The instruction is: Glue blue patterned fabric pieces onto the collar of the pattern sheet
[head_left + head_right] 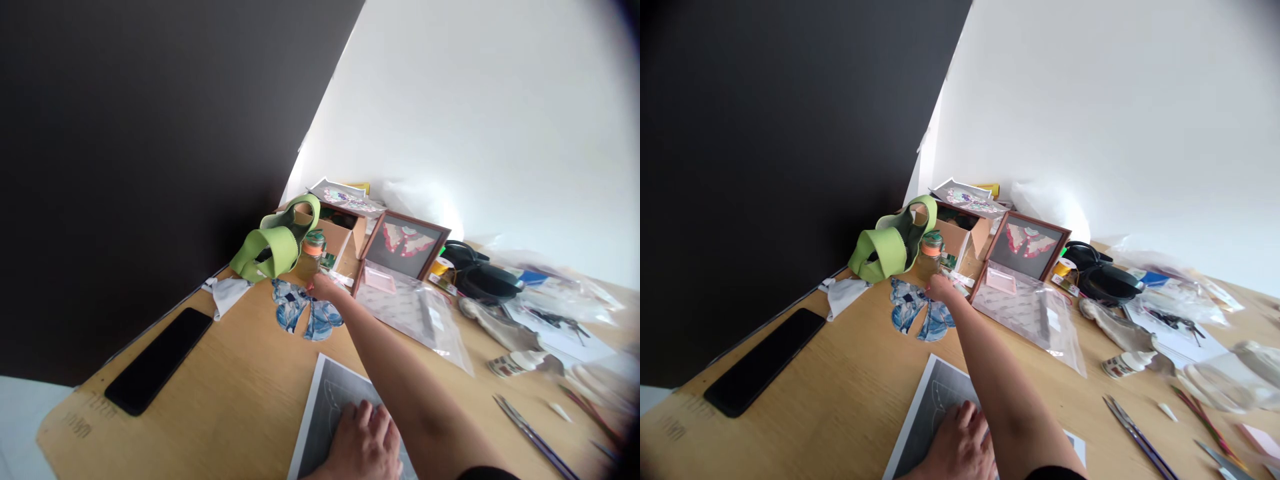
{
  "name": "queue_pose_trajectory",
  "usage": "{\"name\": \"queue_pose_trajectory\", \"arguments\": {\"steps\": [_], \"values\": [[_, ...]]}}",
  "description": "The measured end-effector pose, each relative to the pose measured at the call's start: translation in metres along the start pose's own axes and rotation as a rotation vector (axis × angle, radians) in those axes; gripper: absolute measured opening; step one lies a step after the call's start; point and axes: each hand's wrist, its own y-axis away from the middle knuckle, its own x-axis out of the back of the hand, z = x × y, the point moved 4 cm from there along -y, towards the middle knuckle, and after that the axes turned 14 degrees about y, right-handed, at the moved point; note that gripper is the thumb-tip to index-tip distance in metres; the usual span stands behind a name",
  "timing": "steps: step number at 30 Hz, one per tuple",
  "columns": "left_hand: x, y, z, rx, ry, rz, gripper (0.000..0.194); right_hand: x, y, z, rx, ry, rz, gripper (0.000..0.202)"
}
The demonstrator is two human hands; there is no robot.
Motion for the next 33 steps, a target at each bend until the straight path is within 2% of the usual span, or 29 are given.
{"name": "queue_pose_trajectory", "arguments": {"steps": [8, 16, 26, 29, 33], "values": [[-0.002, 0.001, -0.001, -0.019, -0.028, 0.085, 0.029, -0.003, -0.002, -0.001, -0.023, -0.023, -0.006, 0.026], [-0.002, 0.001, 0.0, -0.021, -0.043, 0.044, 0.03, -0.002, 0.001, 0.0, -0.051, -0.026, 0.09, 0.027], [-0.002, -0.001, -0.002, 0.039, 0.026, -0.135, 0.03, -0.003, 0.007, 0.003, -0.114, -0.121, 0.179, 0.024], [0.001, -0.002, -0.003, 0.059, 0.05, -0.153, 0.032, 0.001, 0.01, 0.006, -0.131, -0.203, 0.25, 0.019], [0.014, -0.002, 0.001, 0.088, 0.097, -0.203, 0.038, 0.016, 0.027, 0.016, -0.162, -0.369, 0.371, 0.007]]}}
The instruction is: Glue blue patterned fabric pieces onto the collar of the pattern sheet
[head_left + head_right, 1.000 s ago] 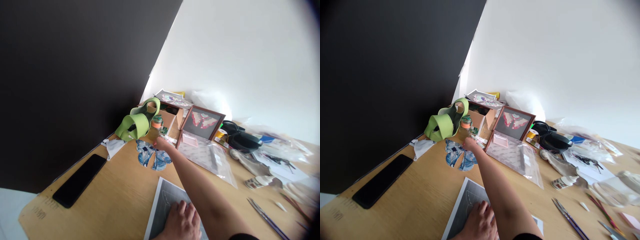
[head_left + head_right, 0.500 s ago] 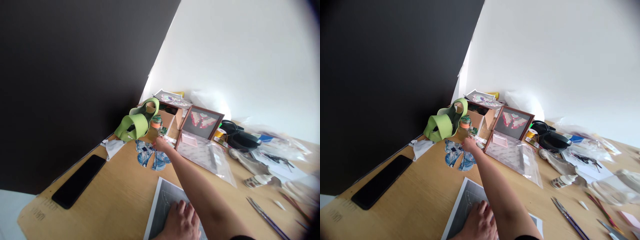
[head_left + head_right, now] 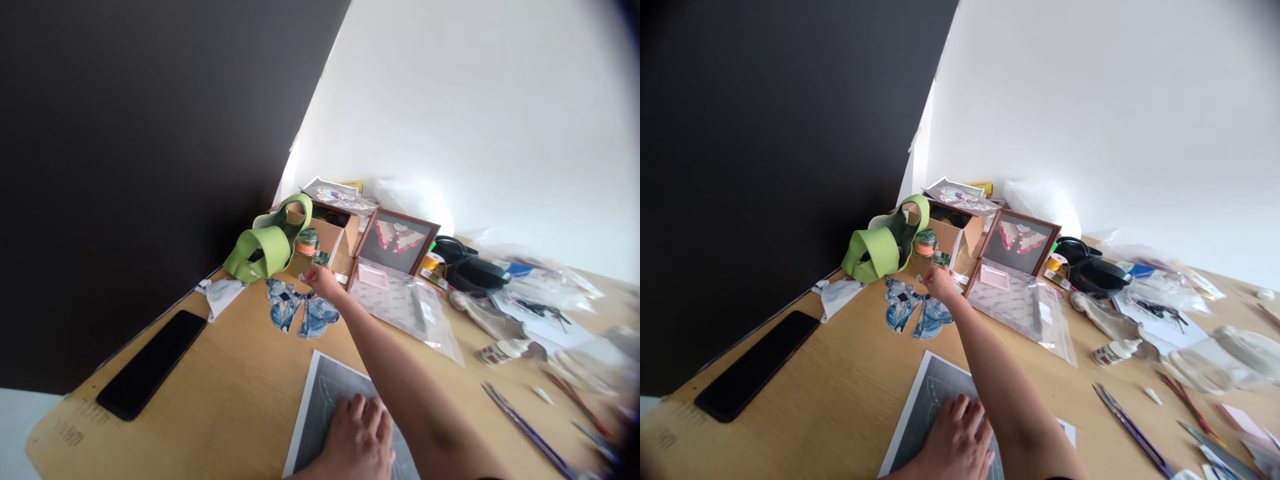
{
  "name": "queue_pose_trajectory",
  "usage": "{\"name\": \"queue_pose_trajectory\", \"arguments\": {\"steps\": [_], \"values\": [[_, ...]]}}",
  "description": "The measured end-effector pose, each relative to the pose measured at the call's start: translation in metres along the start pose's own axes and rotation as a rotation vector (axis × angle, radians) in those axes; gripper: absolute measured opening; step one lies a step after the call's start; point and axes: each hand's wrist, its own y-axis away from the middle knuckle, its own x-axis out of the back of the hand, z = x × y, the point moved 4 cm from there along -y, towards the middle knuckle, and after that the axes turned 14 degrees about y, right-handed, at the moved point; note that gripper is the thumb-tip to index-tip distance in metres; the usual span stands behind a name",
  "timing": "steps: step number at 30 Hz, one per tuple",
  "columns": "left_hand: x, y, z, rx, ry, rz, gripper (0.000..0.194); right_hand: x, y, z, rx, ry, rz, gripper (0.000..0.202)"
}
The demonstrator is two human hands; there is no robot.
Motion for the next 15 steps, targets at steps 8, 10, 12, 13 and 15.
{"name": "queue_pose_trajectory", "arguments": {"steps": [8, 10, 12, 13, 15], "values": [[0.01, 0.012, 0.005, 0.051, 0.007, -0.003, 0.041, 0.07, 0.108, 0.061, -0.003, -0.37, 0.077, 0.019], [0.009, 0.012, 0.004, 0.037, -0.003, 0.002, 0.04, 0.074, 0.155, 0.079, 0.019, -0.563, 0.05, 0.019], [0.01, 0.011, 0.004, 0.025, 0.003, 0.005, 0.04, 0.066, 0.202, 0.096, -0.032, -0.623, 0.001, 0.018], [0.012, 0.01, 0.004, 0.022, 0.009, 0.004, 0.04, 0.058, 0.224, 0.103, -0.062, -0.605, -0.037, 0.015], [0.015, 0.008, 0.004, 0.02, 0.023, -0.002, 0.039, 0.037, 0.261, 0.113, -0.128, -0.539, -0.1, 0.007]]}}
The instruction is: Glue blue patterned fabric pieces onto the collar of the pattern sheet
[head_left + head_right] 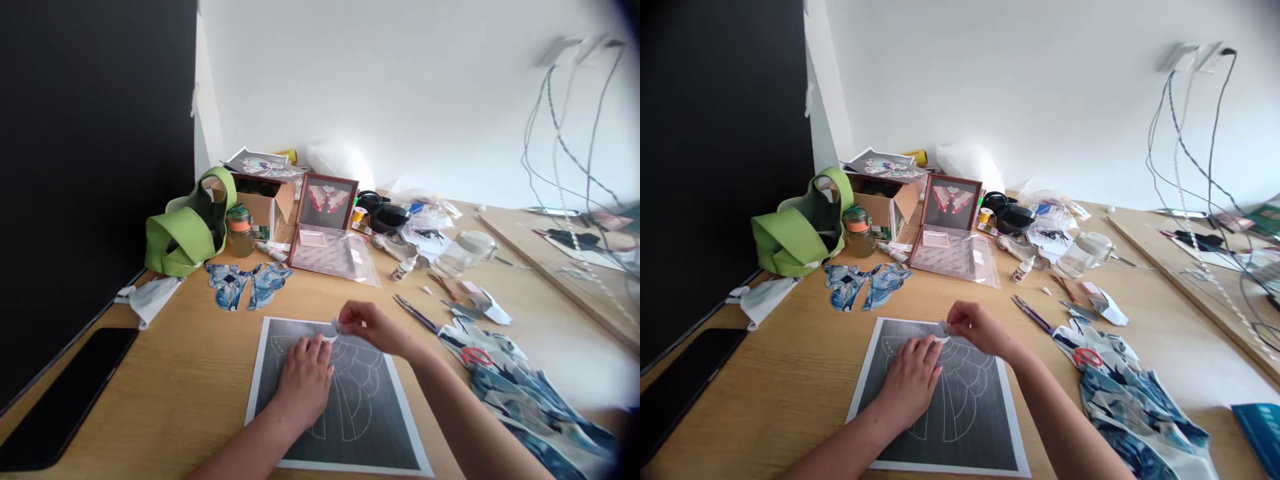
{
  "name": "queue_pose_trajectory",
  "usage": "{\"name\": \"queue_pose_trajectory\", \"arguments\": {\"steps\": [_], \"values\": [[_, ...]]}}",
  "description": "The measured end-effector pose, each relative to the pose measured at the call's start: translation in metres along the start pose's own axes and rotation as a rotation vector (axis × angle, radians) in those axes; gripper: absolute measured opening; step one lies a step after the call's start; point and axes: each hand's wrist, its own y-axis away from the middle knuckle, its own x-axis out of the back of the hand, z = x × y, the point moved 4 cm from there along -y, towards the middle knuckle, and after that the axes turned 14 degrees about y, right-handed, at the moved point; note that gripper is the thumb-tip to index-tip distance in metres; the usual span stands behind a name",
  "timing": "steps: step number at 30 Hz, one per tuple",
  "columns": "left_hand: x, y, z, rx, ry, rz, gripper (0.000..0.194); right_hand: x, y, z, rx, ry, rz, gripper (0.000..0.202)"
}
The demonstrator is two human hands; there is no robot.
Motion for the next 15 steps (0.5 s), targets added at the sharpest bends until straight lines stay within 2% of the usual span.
{"name": "queue_pose_trajectory", "arguments": {"steps": [2, 3, 7, 11, 15], "values": [[0.003, -0.002, 0.0, -0.004, 0.013, -0.007, 0.037, -0.016, 0.023, 0.018, -0.071, 0.058, -0.014, 0.001], [0.004, -0.002, 0.0, -0.005, 0.019, -0.009, 0.037, -0.023, 0.03, 0.024, -0.096, 0.089, -0.008, 0.005], [0.007, -0.004, 0.001, -0.002, 0.03, -0.024, 0.037, -0.041, 0.038, 0.028, -0.085, 0.185, 0.033, 0.016], [0.009, -0.006, 0.002, 0.012, 0.028, -0.039, 0.037, -0.045, 0.038, 0.027, 0.003, 0.278, 0.129, 0.015], [0.01, -0.007, 0.004, 0.015, 0.007, -0.054, 0.037, -0.038, 0.044, 0.037, 0.032, 0.295, 0.187, 0.017]]}}
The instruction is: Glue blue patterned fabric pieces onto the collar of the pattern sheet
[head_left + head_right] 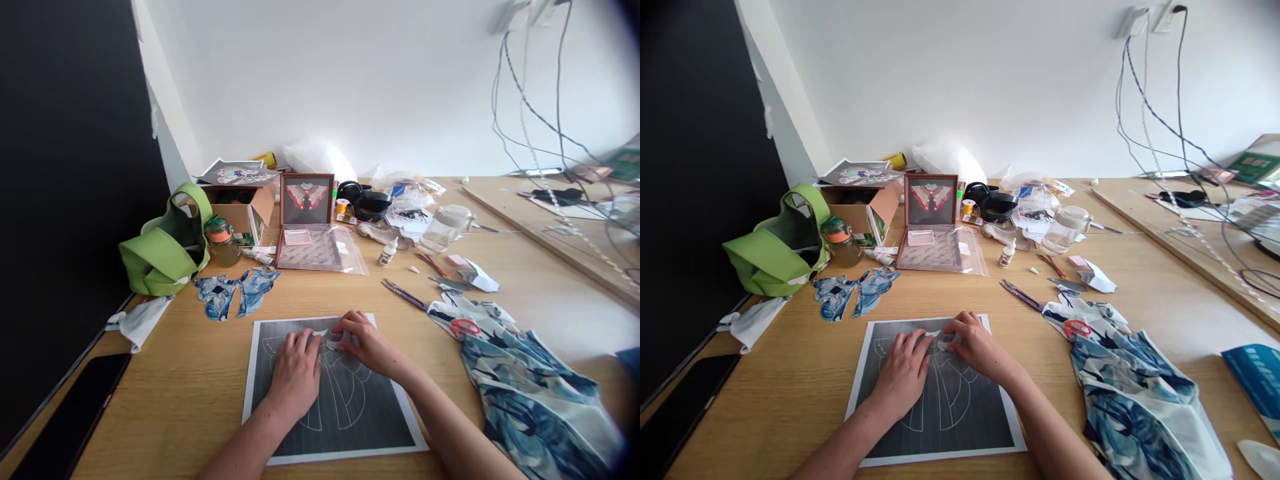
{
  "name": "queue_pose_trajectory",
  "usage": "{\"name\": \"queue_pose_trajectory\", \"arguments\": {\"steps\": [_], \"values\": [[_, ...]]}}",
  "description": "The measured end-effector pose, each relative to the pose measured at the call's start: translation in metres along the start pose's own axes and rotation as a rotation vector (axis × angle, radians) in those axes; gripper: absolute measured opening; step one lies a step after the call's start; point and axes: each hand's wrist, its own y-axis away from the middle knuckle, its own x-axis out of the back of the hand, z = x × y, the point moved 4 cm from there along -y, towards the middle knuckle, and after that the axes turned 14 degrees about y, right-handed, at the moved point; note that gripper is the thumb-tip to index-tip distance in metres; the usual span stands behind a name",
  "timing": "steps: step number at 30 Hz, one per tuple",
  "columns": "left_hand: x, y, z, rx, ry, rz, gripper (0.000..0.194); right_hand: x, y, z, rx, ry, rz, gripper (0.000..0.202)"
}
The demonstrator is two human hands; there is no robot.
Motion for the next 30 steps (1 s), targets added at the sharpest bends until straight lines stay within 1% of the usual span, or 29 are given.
{"name": "queue_pose_trajectory", "arguments": {"steps": [2, 5, 10, 16, 20, 24, 28, 30], "values": [[0.0, -0.001, 0.0, -0.003, -0.008, -0.001, 0.037, 0.004, 0.003, 0.008, -0.019, -0.008, -0.012, 0.02], [-0.001, -0.002, 0.0, -0.011, -0.002, -0.004, 0.037, 0.008, 0.004, 0.015, -0.039, 0.002, -0.051, 0.019], [-0.001, -0.002, 0.0, 0.002, 0.0, -0.011, 0.037, 0.006, 0.002, 0.013, -0.017, -0.009, -0.065, 0.013], [-0.002, -0.002, 0.0, 0.009, -0.02, 0.004, 0.035, -0.001, 0.0, 0.005, 0.023, -0.011, -0.028, 0.011], [-0.003, -0.002, 0.0, 0.004, -0.032, 0.011, 0.034, -0.009, -0.002, -0.007, 0.055, -0.016, 0.03, 0.007], [-0.002, -0.002, 0.002, 0.005, -0.039, 0.018, 0.033, -0.013, -0.003, -0.017, 0.055, -0.025, 0.082, 0.007], [-0.002, -0.002, 0.002, 0.015, -0.031, 0.009, 0.035, -0.011, -0.003, -0.014, 0.041, -0.064, 0.136, 0.007], [-0.002, -0.002, 0.002, 0.015, -0.029, 0.006, 0.036, -0.01, -0.002, -0.01, 0.039, -0.065, 0.162, 0.01]]}}
